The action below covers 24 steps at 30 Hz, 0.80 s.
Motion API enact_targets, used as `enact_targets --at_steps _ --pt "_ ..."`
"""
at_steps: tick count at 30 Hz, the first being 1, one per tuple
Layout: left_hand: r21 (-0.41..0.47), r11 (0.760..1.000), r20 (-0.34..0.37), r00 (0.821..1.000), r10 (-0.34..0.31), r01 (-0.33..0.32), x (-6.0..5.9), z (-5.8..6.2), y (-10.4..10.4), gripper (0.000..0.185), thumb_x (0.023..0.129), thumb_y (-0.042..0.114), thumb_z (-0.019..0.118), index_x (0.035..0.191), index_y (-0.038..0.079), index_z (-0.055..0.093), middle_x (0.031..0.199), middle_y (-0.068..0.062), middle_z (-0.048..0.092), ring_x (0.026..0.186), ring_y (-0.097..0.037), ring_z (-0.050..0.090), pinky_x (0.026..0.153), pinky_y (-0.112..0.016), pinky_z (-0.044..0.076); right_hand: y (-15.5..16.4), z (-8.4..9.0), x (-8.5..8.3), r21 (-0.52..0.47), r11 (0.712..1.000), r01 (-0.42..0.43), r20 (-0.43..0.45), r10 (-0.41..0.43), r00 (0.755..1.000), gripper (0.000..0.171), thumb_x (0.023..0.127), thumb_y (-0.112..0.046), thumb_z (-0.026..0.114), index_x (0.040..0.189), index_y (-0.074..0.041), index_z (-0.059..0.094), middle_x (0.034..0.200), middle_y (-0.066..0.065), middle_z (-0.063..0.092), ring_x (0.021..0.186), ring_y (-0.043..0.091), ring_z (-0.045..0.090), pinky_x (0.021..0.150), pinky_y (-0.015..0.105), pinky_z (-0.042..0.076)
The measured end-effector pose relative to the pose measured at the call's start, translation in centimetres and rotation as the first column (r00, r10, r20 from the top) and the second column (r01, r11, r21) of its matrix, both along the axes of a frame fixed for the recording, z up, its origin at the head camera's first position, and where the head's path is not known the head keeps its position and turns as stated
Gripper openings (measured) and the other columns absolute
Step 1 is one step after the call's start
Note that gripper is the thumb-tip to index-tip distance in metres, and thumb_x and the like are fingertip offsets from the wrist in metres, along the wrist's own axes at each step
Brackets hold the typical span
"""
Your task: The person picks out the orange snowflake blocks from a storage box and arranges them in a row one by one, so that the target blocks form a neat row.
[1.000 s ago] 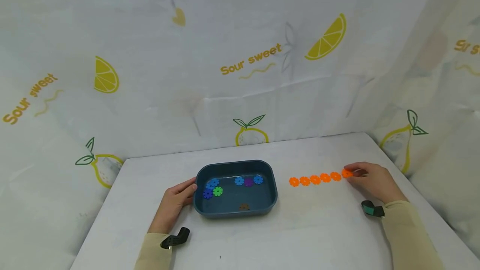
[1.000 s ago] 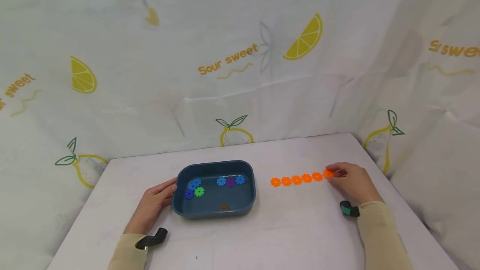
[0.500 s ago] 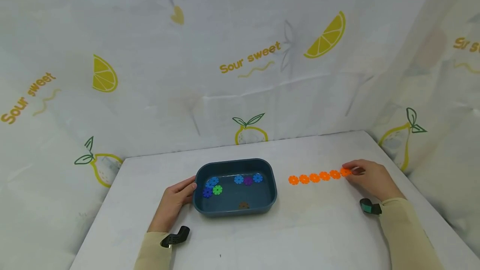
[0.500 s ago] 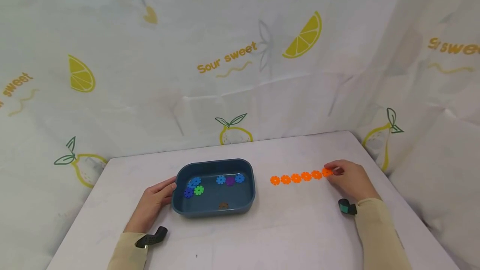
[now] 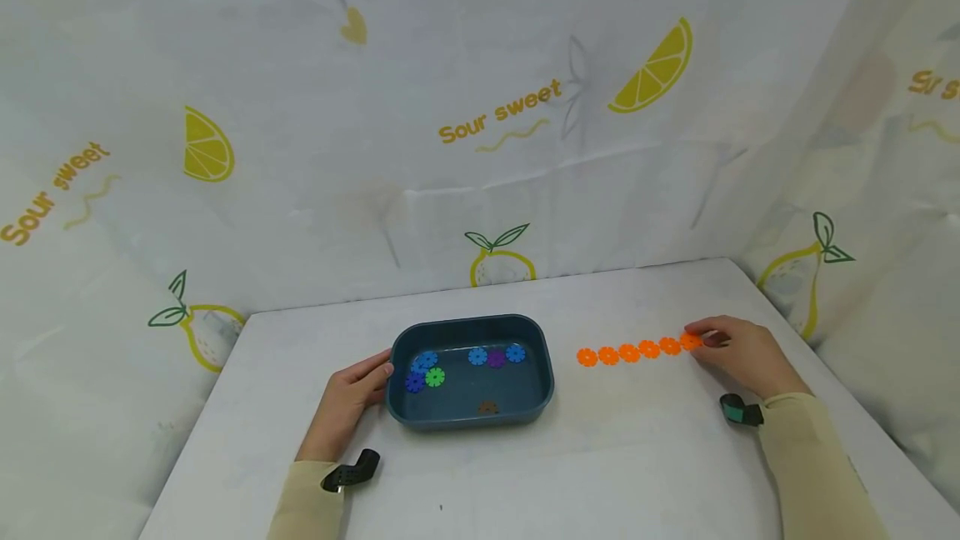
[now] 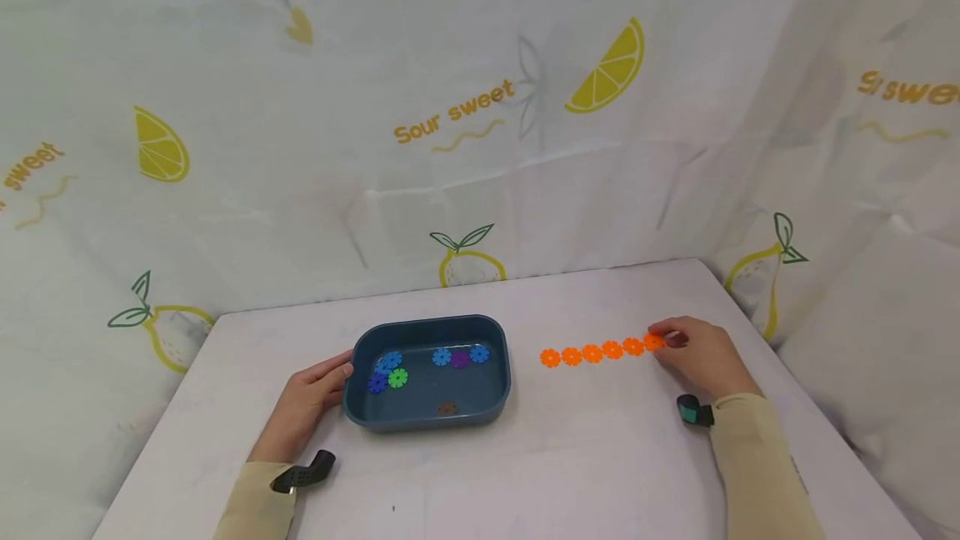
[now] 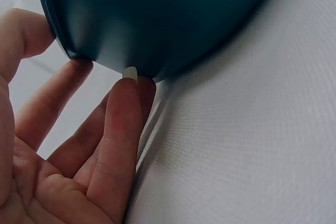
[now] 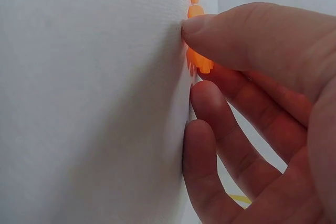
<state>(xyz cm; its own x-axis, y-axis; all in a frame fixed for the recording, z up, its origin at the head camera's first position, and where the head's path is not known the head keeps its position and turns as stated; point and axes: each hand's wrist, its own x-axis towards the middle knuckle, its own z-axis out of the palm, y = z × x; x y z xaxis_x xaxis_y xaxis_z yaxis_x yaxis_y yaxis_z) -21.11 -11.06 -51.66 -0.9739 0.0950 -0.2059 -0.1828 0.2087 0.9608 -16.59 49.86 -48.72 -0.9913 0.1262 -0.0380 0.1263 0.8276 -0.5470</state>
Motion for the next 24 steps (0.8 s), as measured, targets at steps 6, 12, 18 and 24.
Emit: enact_targets --at_steps 6,12,18,24 --pt "0.011 1.0 0.0 1.0 0.017 -0.017 0.3 0.0 -0.4 0.055 0.099 0.045 0.078 0.148 0.02 0.069 0.148 -0.007 0.07 0.109 -0.016 0.077 0.092 -0.022 0.061 -0.3 0.0 -0.6 0.003 1.0 -0.027 -0.004 0.027 1.0 0.036 0.096 -0.022 0.08 0.129 -0.008 0.075 0.125 0.023 0.074 0.11 0.039 0.067 0.085 0.042 0.056" --pt "0.012 0.999 0.003 0.999 0.038 -0.038 0.9 -0.1 -1.0 0.055 0.1 0.044 0.078 0.148 0.019 0.069 0.148 -0.007 0.07 0.108 -0.015 0.077 0.092 -0.022 0.061 -0.7 0.0 -1.3 -0.002 0.998 -0.056 0.005 0.056 0.998 0.037 0.096 -0.023 0.079 0.13 -0.008 0.075 0.125 0.023 0.074 0.11 0.038 0.067 0.083 0.035 0.053" --pt "0.01 0.999 0.01 0.999 0.037 -0.037 0.9 0.0 -1.0 0.055 0.099 0.046 0.078 0.147 0.021 0.069 0.149 -0.006 0.069 0.113 -0.018 0.076 0.093 -0.022 0.061 -0.9 0.0 -1.1 -0.007 0.999 -0.054 0.003 0.054 0.999 0.037 0.097 -0.024 0.08 0.13 -0.008 0.075 0.125 0.022 0.074 0.11 0.038 0.067 0.084 0.035 0.053" --pt "0.026 1.0 0.003 1.0 0.013 -0.013 0.1 -0.3 -0.1 0.056 0.098 0.047 0.078 0.147 0.021 0.069 0.15 -0.006 0.068 0.119 -0.018 0.075 0.096 -0.024 0.062 0.1 0.0 -0.3 0.011 0.998 -0.054 -0.015 0.055 0.998 0.044 0.097 -0.032 0.08 0.133 -0.008 0.074 0.124 0.023 0.075 0.11 0.039 0.069 0.083 0.036 0.051"
